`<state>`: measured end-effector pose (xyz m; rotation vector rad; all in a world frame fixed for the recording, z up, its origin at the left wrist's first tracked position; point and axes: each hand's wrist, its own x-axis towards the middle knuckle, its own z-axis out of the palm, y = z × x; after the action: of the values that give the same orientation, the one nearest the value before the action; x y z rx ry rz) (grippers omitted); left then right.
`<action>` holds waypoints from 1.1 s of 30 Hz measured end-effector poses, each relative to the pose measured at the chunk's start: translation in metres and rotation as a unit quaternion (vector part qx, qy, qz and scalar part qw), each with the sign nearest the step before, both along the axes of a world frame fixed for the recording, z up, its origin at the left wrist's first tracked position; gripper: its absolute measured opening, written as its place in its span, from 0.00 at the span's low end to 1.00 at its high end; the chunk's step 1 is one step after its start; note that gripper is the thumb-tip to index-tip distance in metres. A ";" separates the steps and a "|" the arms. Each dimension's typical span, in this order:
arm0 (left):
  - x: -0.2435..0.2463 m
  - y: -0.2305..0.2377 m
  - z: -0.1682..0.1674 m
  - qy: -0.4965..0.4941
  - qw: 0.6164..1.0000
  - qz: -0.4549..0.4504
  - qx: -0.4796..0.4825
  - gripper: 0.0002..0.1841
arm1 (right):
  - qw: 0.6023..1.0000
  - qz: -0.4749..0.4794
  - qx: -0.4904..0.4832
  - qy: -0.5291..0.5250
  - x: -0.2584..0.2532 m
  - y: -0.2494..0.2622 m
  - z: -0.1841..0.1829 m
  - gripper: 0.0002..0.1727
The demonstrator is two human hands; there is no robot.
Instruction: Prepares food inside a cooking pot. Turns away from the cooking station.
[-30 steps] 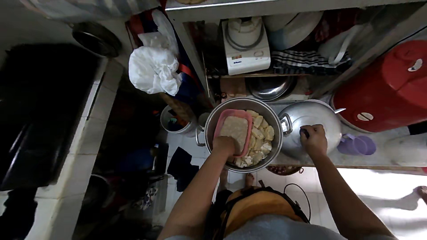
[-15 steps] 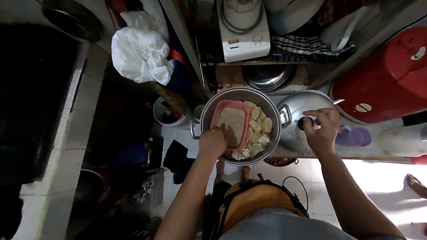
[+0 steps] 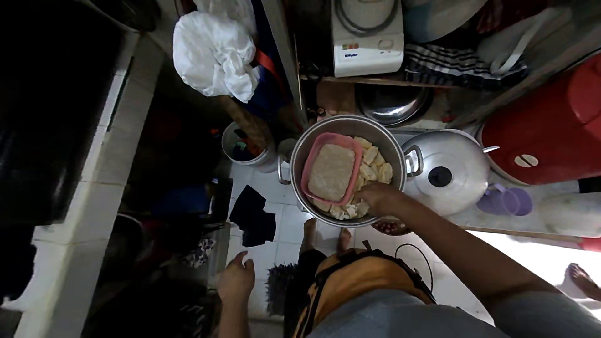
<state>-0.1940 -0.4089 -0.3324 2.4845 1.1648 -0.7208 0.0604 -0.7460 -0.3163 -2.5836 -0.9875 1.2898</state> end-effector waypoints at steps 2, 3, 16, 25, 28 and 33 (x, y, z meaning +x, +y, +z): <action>-0.035 0.007 -0.025 0.067 0.997 0.029 -0.016 0.20 | 1.000 0.023 0.000 -0.008 0.002 0.002 -0.006 0.22; -0.052 0.009 -0.037 0.093 0.994 0.042 -0.026 0.20 | 0.999 0.033 0.001 -0.014 0.003 0.002 -0.007 0.21; -0.148 0.008 -0.082 0.150 0.977 0.111 -0.107 0.22 | 0.999 -0.004 0.037 0.008 0.011 -0.007 -0.004 0.21; -0.107 0.011 -0.085 0.109 0.980 0.104 -0.127 0.22 | 0.998 0.060 -0.004 0.004 -0.019 0.037 0.023 0.18; -0.104 0.009 -0.086 0.119 0.978 0.099 -0.139 0.21 | 0.997 0.071 -0.017 -0.031 -0.024 0.048 0.022 0.14; -0.108 0.010 -0.092 0.128 0.976 0.104 -0.143 0.21 | 0.982 0.129 0.071 -0.119 -0.030 0.047 0.007 0.11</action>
<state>-0.3021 -0.3989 -0.4244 2.0419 1.2815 -1.0856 0.0308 -0.6989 -0.3095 -2.6070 -1.4417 0.9270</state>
